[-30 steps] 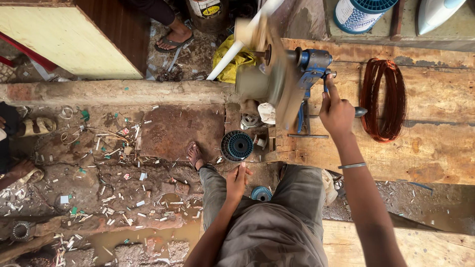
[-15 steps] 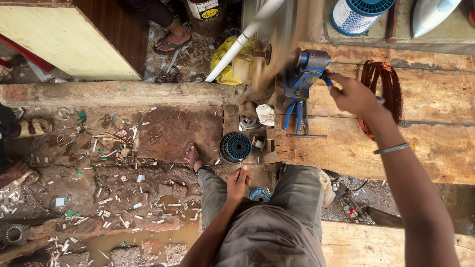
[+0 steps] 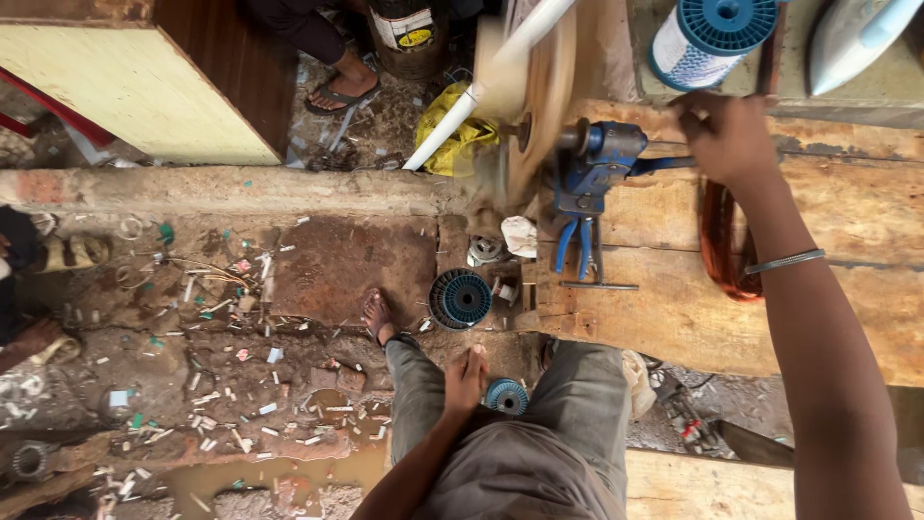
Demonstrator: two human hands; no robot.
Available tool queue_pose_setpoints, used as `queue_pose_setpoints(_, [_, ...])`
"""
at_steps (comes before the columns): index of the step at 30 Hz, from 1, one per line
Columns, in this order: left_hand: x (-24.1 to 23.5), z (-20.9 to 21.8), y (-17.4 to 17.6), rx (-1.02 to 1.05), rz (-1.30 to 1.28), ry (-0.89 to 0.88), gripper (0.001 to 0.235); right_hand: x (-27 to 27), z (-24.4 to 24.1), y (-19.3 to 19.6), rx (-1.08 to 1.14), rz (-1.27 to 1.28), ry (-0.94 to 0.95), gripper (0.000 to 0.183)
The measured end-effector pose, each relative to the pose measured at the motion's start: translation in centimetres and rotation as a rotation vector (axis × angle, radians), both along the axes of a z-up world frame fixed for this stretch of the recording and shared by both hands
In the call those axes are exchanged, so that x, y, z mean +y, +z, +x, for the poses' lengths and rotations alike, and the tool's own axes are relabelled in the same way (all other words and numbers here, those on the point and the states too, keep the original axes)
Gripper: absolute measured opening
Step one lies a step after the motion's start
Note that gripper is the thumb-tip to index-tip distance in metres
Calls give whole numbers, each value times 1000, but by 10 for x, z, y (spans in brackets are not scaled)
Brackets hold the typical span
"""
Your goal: The person winds copper wire onto a wooden spool using a manual winding machine, then removes the finished coil and secures the ends by hand.
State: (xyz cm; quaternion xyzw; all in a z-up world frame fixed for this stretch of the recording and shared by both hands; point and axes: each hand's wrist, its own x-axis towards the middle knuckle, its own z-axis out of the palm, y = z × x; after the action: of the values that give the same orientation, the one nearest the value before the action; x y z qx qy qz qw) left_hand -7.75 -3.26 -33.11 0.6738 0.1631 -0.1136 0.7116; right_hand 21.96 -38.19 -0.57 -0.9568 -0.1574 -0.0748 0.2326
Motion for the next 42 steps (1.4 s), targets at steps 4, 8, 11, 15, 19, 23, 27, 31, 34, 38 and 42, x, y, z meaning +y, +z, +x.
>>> queue_pose_setpoints(4, [2,-3,-14,52,18,-14,57,-6,19,-10,-320,22,-246,22])
queue_pose_setpoints(8, [6,-2,-14,74,211,-60,61,-11,44,-33,-415,-97,-421,44])
queue_pose_setpoints(11, [5,-1,-12,121,204,-75,62,-10,53,-55,-531,-384,-460,54])
queue_pose_setpoints(15, [2,0,-27,104,197,-102,69,-8,52,-66,-576,-167,-329,56])
queue_pose_setpoints(19, [4,-4,-43,170,47,83,65,-3,65,-73,-417,-198,-366,61])
queue_pose_setpoints(23, [6,0,-29,197,97,102,62,0,59,-94,-303,-151,-350,57])
queue_pose_setpoints(27, [0,3,-7,58,185,44,61,-11,64,-133,-343,-146,-301,52])
queue_pose_setpoints(31, [5,4,-5,85,124,75,63,-35,79,-188,-238,-159,-294,46])
queue_pose_setpoints(34, [6,4,-12,82,157,85,61,-49,72,-230,-301,-211,-243,50])
queue_pose_setpoints(38, [3,3,-19,33,182,85,59,-49,56,-256,-45,-134,-303,53])
queue_pose_setpoints(42, [1,5,-9,7,175,46,60,-41,40,-266,-188,-272,-273,57])
